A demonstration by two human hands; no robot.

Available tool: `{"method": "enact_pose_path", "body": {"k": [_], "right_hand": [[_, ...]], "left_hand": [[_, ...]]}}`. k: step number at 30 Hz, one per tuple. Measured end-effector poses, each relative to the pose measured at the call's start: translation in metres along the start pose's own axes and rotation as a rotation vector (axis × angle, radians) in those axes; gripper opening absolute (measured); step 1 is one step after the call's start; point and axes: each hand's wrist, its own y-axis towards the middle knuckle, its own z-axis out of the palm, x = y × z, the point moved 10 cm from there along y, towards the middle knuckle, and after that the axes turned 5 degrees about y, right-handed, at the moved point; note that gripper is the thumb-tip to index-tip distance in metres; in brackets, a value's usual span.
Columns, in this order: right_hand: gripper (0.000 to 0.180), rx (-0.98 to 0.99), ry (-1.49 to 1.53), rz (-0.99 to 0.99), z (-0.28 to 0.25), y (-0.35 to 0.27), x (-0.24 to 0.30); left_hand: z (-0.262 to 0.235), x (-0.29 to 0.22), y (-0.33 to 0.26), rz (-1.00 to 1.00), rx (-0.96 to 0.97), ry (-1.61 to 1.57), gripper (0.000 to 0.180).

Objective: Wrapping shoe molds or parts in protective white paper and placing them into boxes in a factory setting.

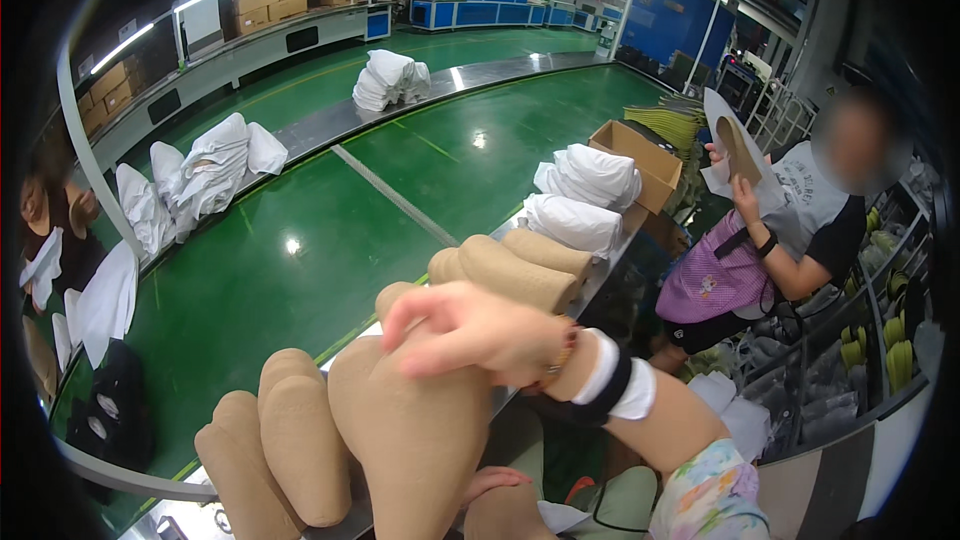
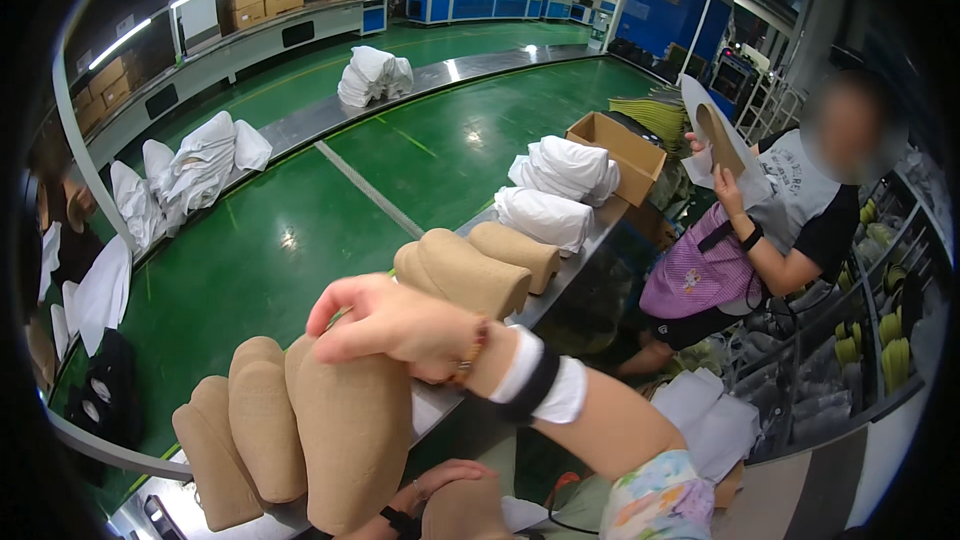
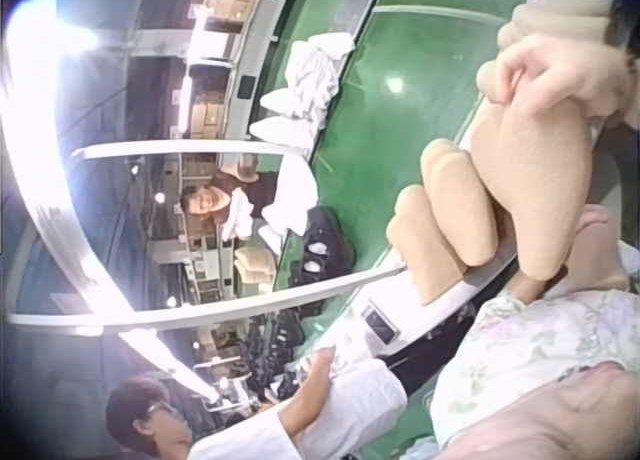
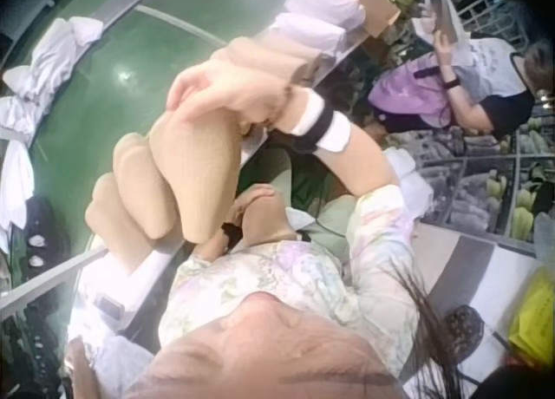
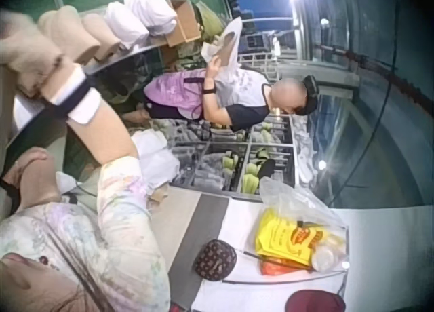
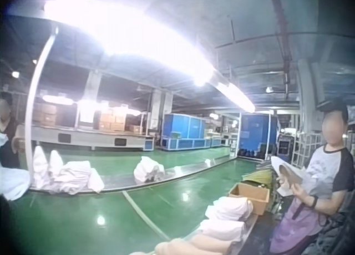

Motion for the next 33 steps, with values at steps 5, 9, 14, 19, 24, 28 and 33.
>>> {"method": "enact_pose_path", "body": {"k": [5,9,14,19,24,28,33], "right_hand": [[0.037,-0.037,-0.059,-0.137,-0.021,-0.07,0.086],[0.04,-0.15,-0.029,-0.166,-0.045,-0.086,0.086],[0.046,-0.296,-0.243,-0.264,-0.068,-0.111,0.106],[0.036,-0.438,-0.681,-0.306,-0.115,-0.16,0.169],[0.027,-0.685,-1.227,-0.225,-0.165,-0.131,0.191],[0.032,-0.515,-1.157,-0.117,-0.241,-0.082,0.132],[0.03,-0.15,-0.964,0.239,-0.268,-0.025,0.057]], "left_hand": [[-0.006,0.003,-0.001,-0.049,0.098,-0.045,0.034],[-0.004,0.019,0.006,-0.113,0.172,-0.096,0.034],[-0.002,0.046,0.014,-0.205,0.27,-0.158,0.033],[0.002,0.074,0.044,-0.287,0.397,-0.22,0.033],[-0.009,0.111,0.078,-0.209,0.327,0.027,0.032],[-0.01,0.116,0.094,-0.284,0.316,0.033,0.03],[0.004,0.095,0.126,-0.16,0.399,0.11,0.031]]}}
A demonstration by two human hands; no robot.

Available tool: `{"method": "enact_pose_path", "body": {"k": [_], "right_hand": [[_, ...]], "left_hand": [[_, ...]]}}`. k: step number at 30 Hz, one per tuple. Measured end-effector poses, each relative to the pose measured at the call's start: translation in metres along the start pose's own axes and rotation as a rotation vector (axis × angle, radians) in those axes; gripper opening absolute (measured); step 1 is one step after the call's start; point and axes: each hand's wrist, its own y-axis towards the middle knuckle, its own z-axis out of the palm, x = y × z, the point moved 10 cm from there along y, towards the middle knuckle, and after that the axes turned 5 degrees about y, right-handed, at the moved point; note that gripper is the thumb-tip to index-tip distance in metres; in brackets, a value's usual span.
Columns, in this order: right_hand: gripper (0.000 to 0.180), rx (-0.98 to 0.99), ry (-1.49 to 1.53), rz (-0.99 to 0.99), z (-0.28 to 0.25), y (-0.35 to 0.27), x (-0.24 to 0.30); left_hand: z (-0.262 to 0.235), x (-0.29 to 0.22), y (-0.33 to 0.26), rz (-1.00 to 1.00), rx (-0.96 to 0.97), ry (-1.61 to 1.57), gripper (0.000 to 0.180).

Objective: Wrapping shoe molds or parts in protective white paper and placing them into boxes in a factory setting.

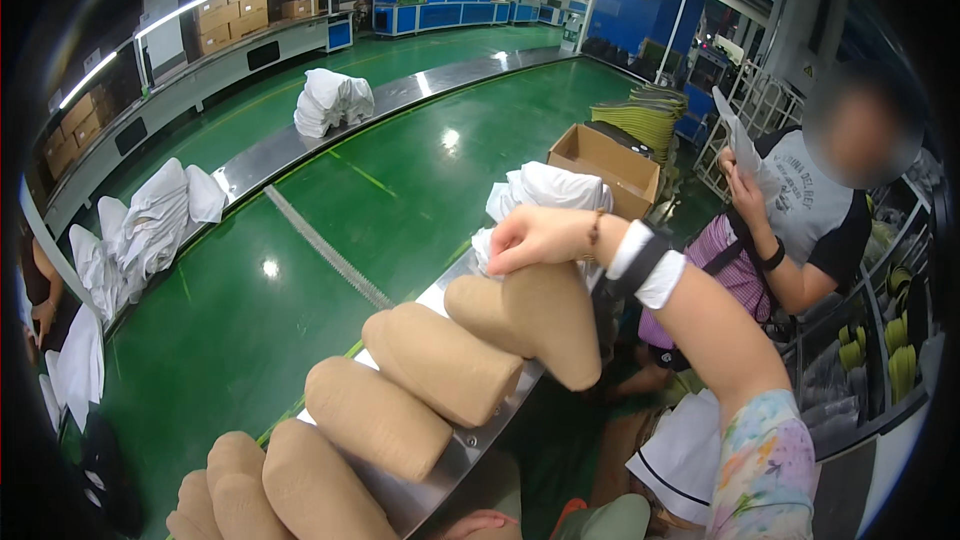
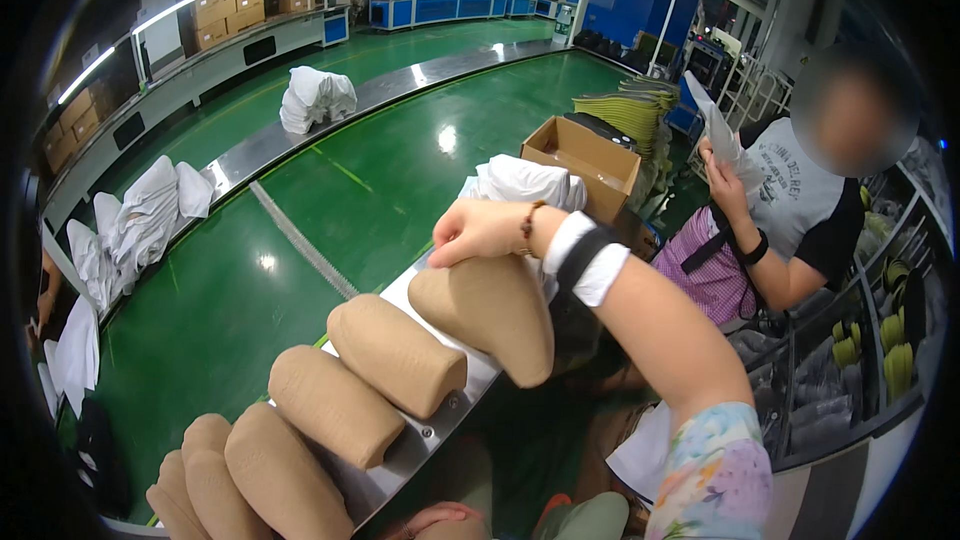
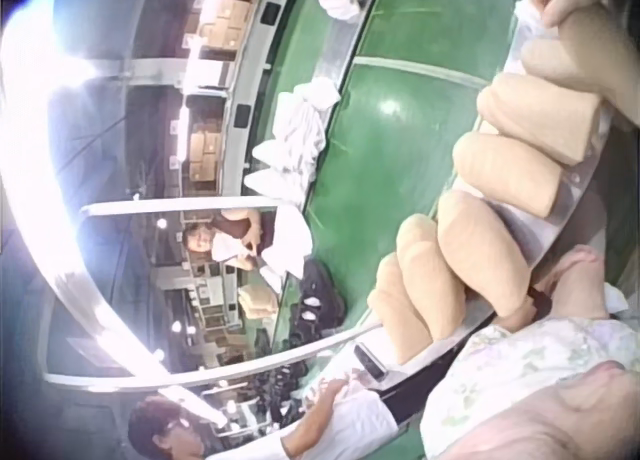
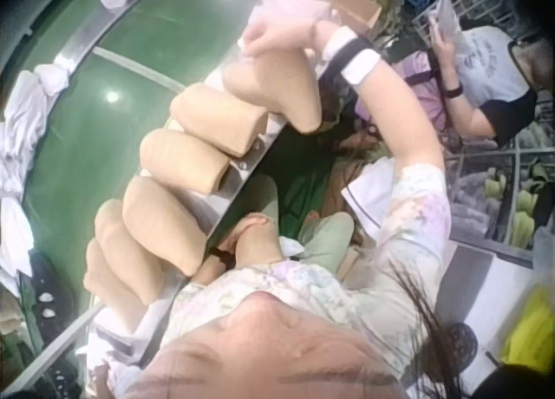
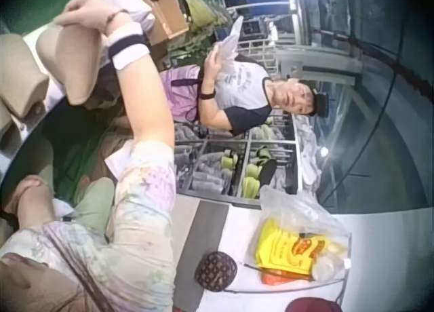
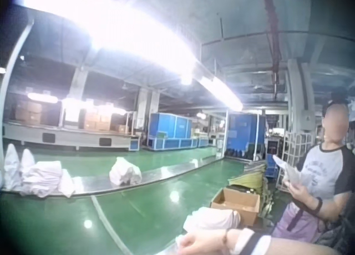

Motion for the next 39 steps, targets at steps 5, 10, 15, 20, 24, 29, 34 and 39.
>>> {"method": "enact_pose_path", "body": {"k": [5,10,15,20,24,29,34,39], "right_hand": [[0.021,0.173,0.497,0.161,0.019,0.044,-0.035],[0.016,0.255,0.615,0.219,0.033,0.07,-0.082],[0.029,0.092,-0.042,0.015,0.036,0.098,-0.064],[0.024,-0.235,-0.265,-0.241,0.031,0.099,-0.049],[0.026,-0.427,-0.601,-0.302,0.024,0.079,-0.037],[0.025,-0.548,-0.721,-0.444,0.012,0.05,-0.026],[0.02,-0.754,-0.794,-0.632,-0.006,0.008,-0.003],[0.006,-1.172,-0.143,-0.544,0.003,-0.116,0.069]], "left_hand": [[-0.017,-0.031,0.017,0.109,0.045,0.136,0.031],[-0.022,-0.046,0.029,0.203,0.084,0.233,0.032],[-0.016,-0.056,0.03,0.29,0.126,0.324,0.033],[-0.003,-0.073,0.025,0.393,0.179,0.441,0.034],[0.013,-0.089,0.021,0.48,0.226,0.541,0.035],[0.039,-0.118,0.023,0.605,0.306,0.684,0.036],[0.068,-0.142,0.022,0.725,0.364,0.782,0.037],[0.059,-0.147,-0.048,0.726,-0.026,0.865,0.038]]}}
